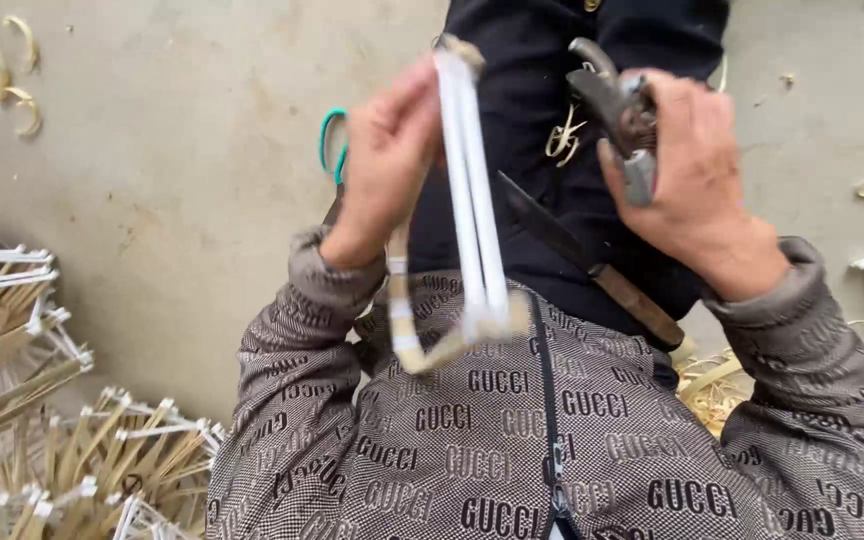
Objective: The recorder uses shears and pliers to cut and assemble bamboo strips and white plastic connectors into curved frames on a workshop floor.
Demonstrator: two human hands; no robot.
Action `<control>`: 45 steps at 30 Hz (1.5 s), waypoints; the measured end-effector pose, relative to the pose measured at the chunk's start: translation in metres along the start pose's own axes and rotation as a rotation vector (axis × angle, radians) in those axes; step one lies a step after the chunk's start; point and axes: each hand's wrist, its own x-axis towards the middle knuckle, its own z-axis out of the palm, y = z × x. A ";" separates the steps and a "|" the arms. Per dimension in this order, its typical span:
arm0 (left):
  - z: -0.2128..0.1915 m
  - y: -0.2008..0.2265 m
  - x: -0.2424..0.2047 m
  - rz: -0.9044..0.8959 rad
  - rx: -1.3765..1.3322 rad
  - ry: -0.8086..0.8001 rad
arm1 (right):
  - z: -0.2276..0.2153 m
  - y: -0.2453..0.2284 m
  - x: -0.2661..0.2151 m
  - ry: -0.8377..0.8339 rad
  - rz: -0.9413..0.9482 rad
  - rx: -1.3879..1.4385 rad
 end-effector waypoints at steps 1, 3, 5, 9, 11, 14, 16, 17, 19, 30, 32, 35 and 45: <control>-0.017 -0.014 0.010 0.000 -0.194 0.103 | -0.012 -0.008 0.008 0.023 -0.021 -0.034; -0.024 0.002 0.022 -0.039 -0.359 0.139 | -0.018 -0.016 0.021 0.014 -0.059 -0.061; -0.035 0.005 0.027 -0.075 -0.528 0.176 | -0.021 -0.023 0.031 0.006 -0.096 -0.089; -0.050 -0.003 0.027 0.022 -0.525 0.104 | -0.023 -0.030 0.041 -0.030 -0.134 -0.073; -0.050 0.003 0.025 0.022 -0.526 0.141 | -0.025 -0.028 0.034 -0.030 -0.174 -0.064; -0.034 0.028 0.018 0.060 -0.522 0.154 | -0.029 -0.014 0.018 -0.057 0.268 0.759; -0.012 0.054 0.009 0.008 -0.390 0.168 | -0.034 -0.005 0.016 0.053 0.355 0.925; 0.001 0.062 0.004 0.001 -0.401 0.151 | -0.026 0.004 0.008 0.064 0.368 0.912; 0.024 0.079 -0.008 0.048 -0.359 -0.070 | -0.009 0.020 -0.004 0.046 0.349 0.917; 0.064 0.116 -0.013 -0.188 -0.268 -0.425 | 0.005 0.010 -0.013 0.079 0.442 1.139; 0.066 0.117 -0.014 -0.198 -0.254 -0.427 | 0.005 0.006 -0.013 0.081 0.449 1.173; 0.066 0.114 -0.010 -0.261 -0.346 -0.415 | 0.005 0.008 -0.016 0.059 0.508 1.205; 0.050 0.055 0.018 0.023 0.004 -0.291 | -0.066 0.171 -0.193 0.696 0.669 1.153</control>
